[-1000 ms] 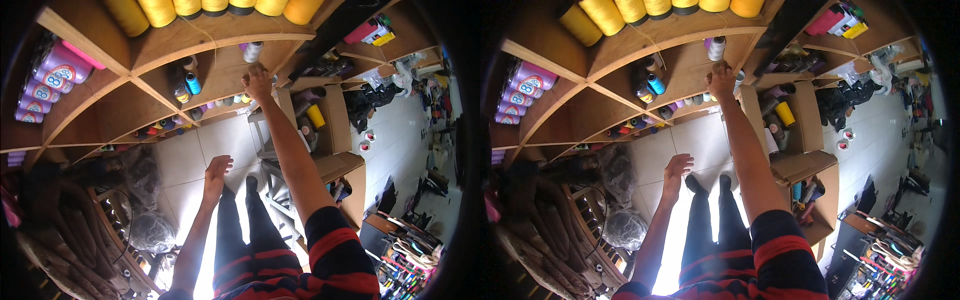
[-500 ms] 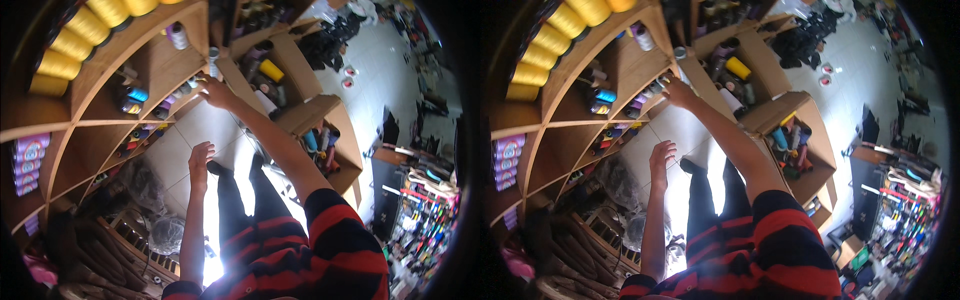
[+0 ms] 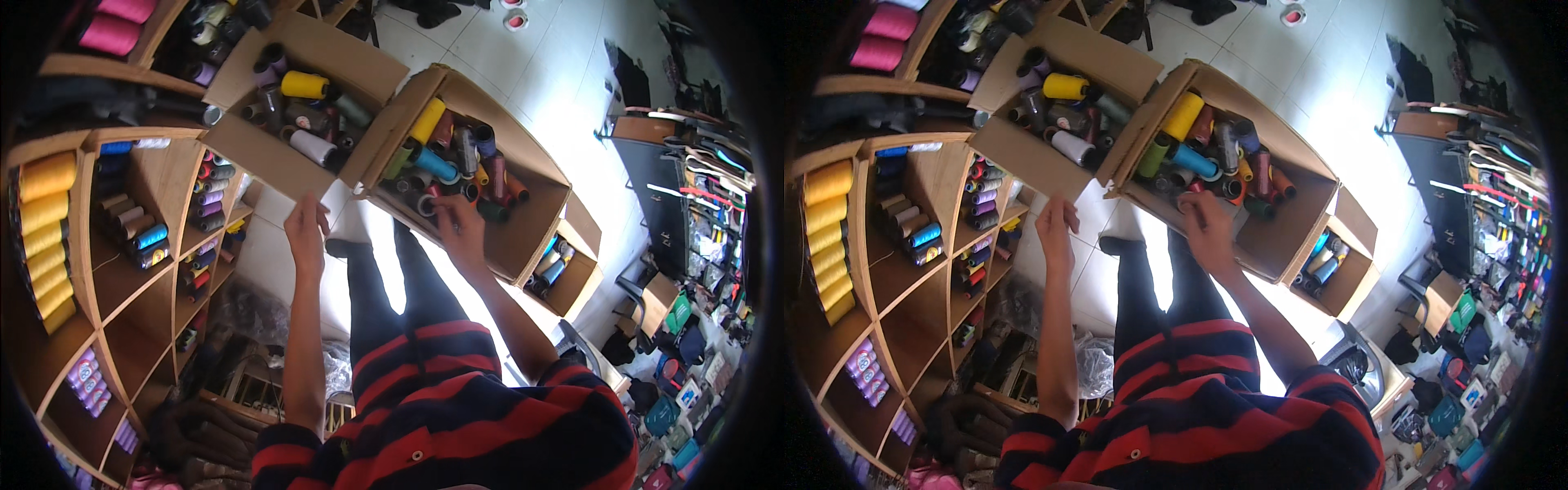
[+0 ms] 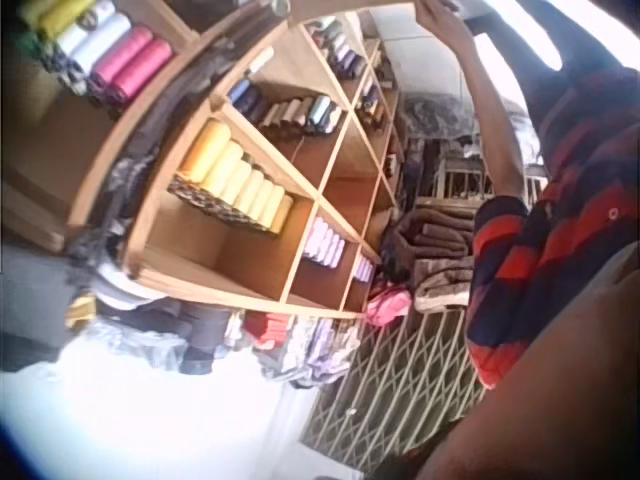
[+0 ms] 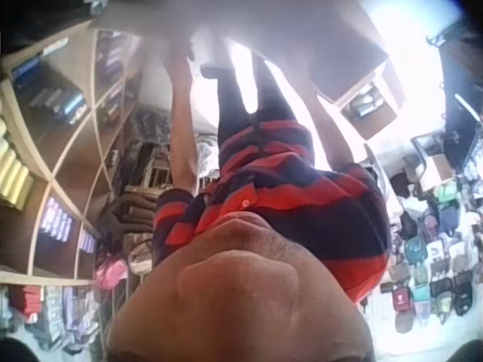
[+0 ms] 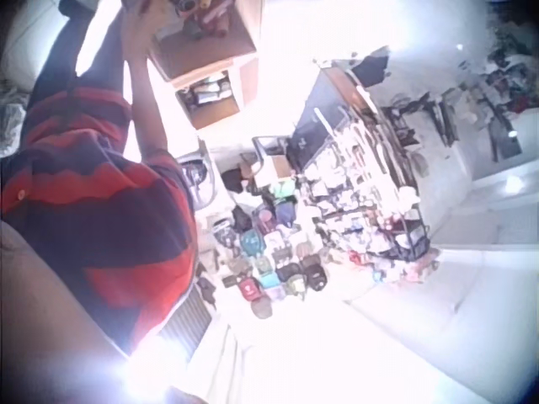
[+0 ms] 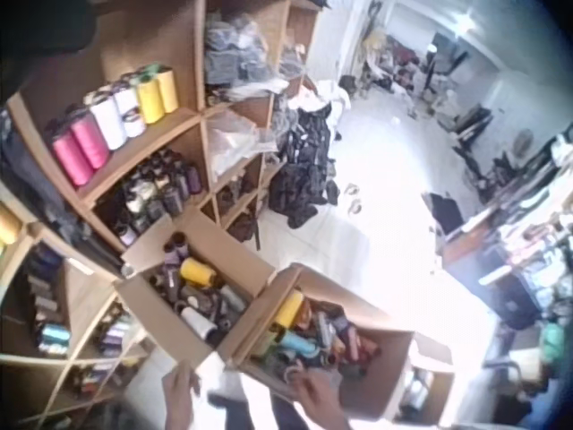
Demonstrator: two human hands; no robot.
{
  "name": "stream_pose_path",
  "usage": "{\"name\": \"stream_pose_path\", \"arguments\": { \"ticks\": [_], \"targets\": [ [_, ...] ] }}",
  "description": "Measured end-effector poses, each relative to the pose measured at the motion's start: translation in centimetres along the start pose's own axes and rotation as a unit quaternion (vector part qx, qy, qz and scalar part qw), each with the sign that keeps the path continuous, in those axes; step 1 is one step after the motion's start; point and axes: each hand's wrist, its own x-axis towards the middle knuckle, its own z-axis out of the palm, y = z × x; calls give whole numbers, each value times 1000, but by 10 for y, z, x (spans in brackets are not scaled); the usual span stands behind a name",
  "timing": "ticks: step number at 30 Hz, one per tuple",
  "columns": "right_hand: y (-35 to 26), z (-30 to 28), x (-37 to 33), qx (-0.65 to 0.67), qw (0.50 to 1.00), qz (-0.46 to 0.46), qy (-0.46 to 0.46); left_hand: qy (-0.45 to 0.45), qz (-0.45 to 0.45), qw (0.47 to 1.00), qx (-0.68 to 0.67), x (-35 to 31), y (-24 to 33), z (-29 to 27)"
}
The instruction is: The person organizes thread spools by taking them from boxes on the floor and placing them onto wooden shelves.
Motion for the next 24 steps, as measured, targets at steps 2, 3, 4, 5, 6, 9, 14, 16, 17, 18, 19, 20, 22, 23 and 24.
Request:
{"name": "stream_pose_path", "arguments": {
  "ticks": [2, 3, 4, 5, 6, 9, 14, 16, 17, 18, 19, 20, 22, 23, 24],
  "targets": [
    [15, -22, -3, 3, 997, 69, 24, -12, 43, 998, 53, 24, 13, 22],
    [19, -31, -3, 13, 995, 90, 28, -20, 81, 992, 92, 39, 18, 32],
    [24, -40, -3, 24, 993, 110, 31, -25, 85, 987, 133, 58, 17, 41],
    [30, -46, -4, 27, 992, 120, 23, -28, 94, 980, 174, 80, 15, 48],
    [36, -52, -5, 29, 991, 127, 14, -46, 153, 954, 255, 102, 12, 53],
    [47, -59, -7, 20, 997, 78, 19, -101, 338, 777, 522, 156, 3, 56],
    [51, -68, -15, 50, 992, 115, 30, -139, 362, 543, 745, 213, 12, 76],
    [49, -64, -18, 71, 991, 105, 48, -145, 417, 526, 727, 258, 4, 45],
    [46, -60, -19, 78, 988, 127, 39, -161, 453, 530, 699, 289, -7, 15],
    [46, -59, -18, 71, 984, 158, 36, -164, 395, 512, 745, 295, -9, 18],
    [48, -59, -16, 64, 980, 186, 37, -166, 340, 489, 786, 300, -4, 29],
    [54, -53, -19, 95, 970, 214, 61, -173, 322, 486, 794, 306, 0, 31],
    [62, -44, -19, 62, 968, 232, 72, -192, 288, 483, 805, 308, 6, 36],
    [65, -39, -19, 49, 967, 239, 75, -204, 275, 481, 807, 307, 14, 40],
    [71, -35, -21, 29, 964, 256, 62, -213, 260, 480, 810, 305, 16, 41]
  ]
}}
